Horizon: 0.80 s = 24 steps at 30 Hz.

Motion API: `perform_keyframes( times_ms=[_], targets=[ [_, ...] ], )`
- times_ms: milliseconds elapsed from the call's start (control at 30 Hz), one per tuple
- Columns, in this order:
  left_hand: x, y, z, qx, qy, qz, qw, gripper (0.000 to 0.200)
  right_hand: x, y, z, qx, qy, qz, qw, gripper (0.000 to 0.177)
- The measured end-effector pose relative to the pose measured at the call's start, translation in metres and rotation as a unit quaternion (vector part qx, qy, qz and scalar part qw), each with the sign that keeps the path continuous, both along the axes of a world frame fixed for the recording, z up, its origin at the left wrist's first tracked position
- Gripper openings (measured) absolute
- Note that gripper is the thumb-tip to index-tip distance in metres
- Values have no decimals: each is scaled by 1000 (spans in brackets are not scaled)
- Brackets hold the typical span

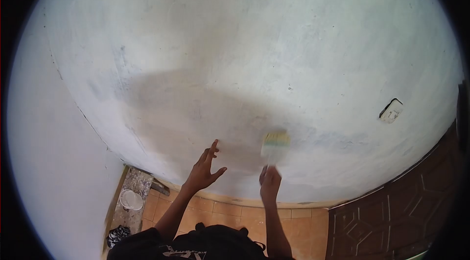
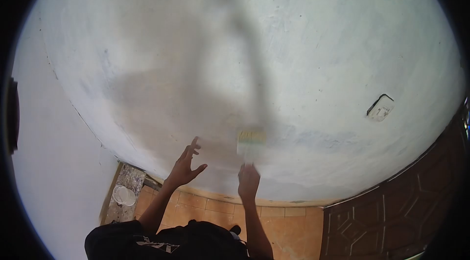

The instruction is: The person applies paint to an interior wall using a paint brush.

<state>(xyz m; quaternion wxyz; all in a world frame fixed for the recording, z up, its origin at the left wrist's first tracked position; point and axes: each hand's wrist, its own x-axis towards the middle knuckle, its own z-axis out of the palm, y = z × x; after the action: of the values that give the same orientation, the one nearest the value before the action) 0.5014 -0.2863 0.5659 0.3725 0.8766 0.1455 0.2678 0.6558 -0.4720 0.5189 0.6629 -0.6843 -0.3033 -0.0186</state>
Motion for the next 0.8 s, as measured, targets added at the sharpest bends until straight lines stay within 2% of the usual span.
perform_keyframes(
  times_ms=[33, 67, 133, 167, 233, 300, 333, 400, 567, 600, 700, 767, 800],
  targets=[
    [-2, 1, 1, 2, -1, -10, 1000, 96, 3, 11, 35, 119, 126, 81, 982, 48],
    [-3, 1, 2, -3, 6, -14, 1000, 96, -4, 19, 74, 79, 113, 55, 989, 49],
    [-4, 5, 5, -8, 19, -22, 1000, 95, 4, 29, 65, 82, 111, 46, 989, 50],
    [-7, 8, 6, -4, 25, -24, 999, 95, 9, 36, 55, 86, 109, 42, 989, 50],
    [-10, 16, 8, 5, 36, -29, 999, 94, 2, 37, -6, 89, 97, 22, 991, 49],
    [-15, 26, 13, -2, 25, -30, 999, 94, -14, 26, -72, 1, 72, 20, 997, 48],
    [-19, 30, 14, -6, 19, -30, 999, 94, -30, 24, -70, 0, 107, 19, 994, 48],
    [-25, 38, 15, -2, 25, -27, 999, 94, -54, 20, -51, 3, 167, 17, 986, 47],
    [-26, 39, 18, 52, 28, -42, 997, 94, -32, 48, 64, 84, 121, 43, 988, 45],
    [-23, 38, 18, 53, 20, -47, 997, 94, -19, 57, 65, 91, 85, 47, 991, 50],
    [-19, 39, 9, 71, 8, -47, 996, 95, -12, 61, 34, 60, 80, 24, 995, 50],
    [-18, 41, 7, 60, 30, -52, 996, 97, -20, 53, -28, 4, 44, -19, 999, 50],
    [-18, 42, 10, 43, 57, -60, 996, 98, -33, 45, -54, 2, 75, -13, 997, 50]
  ],
)
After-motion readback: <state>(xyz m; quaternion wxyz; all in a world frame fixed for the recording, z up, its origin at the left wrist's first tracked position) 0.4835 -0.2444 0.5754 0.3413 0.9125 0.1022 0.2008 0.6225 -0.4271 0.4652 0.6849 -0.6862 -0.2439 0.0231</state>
